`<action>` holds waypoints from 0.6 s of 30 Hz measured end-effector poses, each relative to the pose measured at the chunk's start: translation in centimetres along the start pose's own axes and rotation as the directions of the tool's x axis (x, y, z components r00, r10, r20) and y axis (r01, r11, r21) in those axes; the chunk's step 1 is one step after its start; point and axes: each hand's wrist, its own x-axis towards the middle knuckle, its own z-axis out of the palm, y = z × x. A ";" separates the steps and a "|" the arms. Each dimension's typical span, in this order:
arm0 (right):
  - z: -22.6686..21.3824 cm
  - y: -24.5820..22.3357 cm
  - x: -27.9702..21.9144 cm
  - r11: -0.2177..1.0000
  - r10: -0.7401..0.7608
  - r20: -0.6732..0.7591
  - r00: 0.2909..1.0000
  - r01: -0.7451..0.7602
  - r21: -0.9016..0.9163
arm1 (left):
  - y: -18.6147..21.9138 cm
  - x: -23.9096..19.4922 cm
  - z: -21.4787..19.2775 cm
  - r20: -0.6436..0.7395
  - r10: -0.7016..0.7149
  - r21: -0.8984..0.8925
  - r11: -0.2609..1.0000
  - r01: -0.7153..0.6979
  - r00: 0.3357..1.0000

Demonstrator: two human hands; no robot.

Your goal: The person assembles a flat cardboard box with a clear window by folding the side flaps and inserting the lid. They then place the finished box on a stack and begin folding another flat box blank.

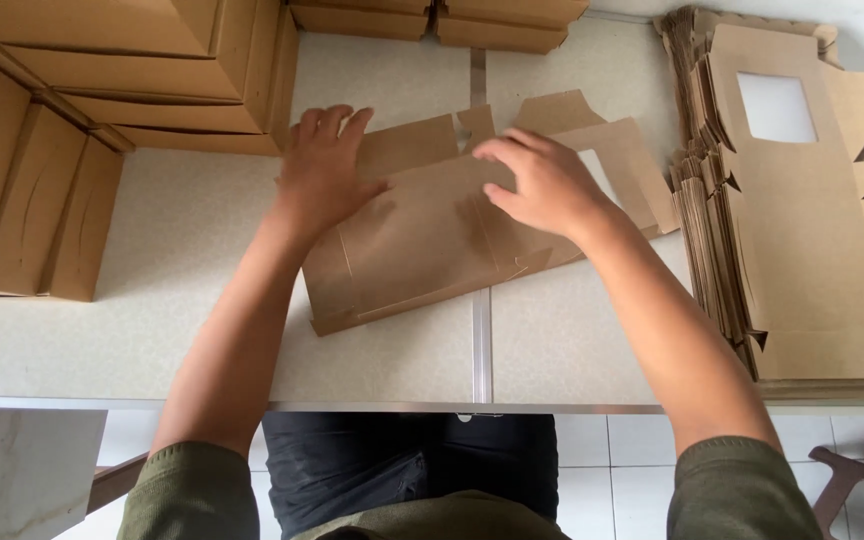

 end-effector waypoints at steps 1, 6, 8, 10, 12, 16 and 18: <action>-0.1 -0.8 1.3 1.000 -0.003 0.000 1.000 0.003 -0.005 | -0.3 0.1 0.9 -0.005 -0.002 -0.002 1.000 0.002 1.000; 5.0 0.9 8.2 0.974 -0.041 0.287 0.957 0.102 -0.203 | -2.8 0.7 7.8 -0.363 0.201 0.494 0.870 0.005 0.910; 5.5 1.0 9.6 0.957 -0.048 0.279 0.959 0.124 -0.262 | -2.5 0.6 7.4 -0.413 0.231 0.494 0.870 0.003 0.881; 6.2 1.0 10.6 0.935 -0.057 0.273 0.960 0.148 -0.323 | -2.4 0.6 7.7 -0.464 0.258 0.494 0.870 0.006 0.847; 6.8 1.2 11.2 0.914 -0.167 0.282 0.945 0.256 -0.315 | -2.4 1.0 8.8 -0.415 0.222 0.394 0.918 -0.046 0.882; 6.8 -1.2 9.6 0.899 -0.130 0.303 0.944 0.241 -0.366 | -2.3 0.9 11.1 -0.346 0.154 0.304 0.952 -0.045 0.926; 8.3 0.0 9.7 0.889 -0.178 0.271 0.946 0.273 -0.369 | -0.7 0.4 9.0 -0.353 0.125 0.310 0.951 -0.010 0.927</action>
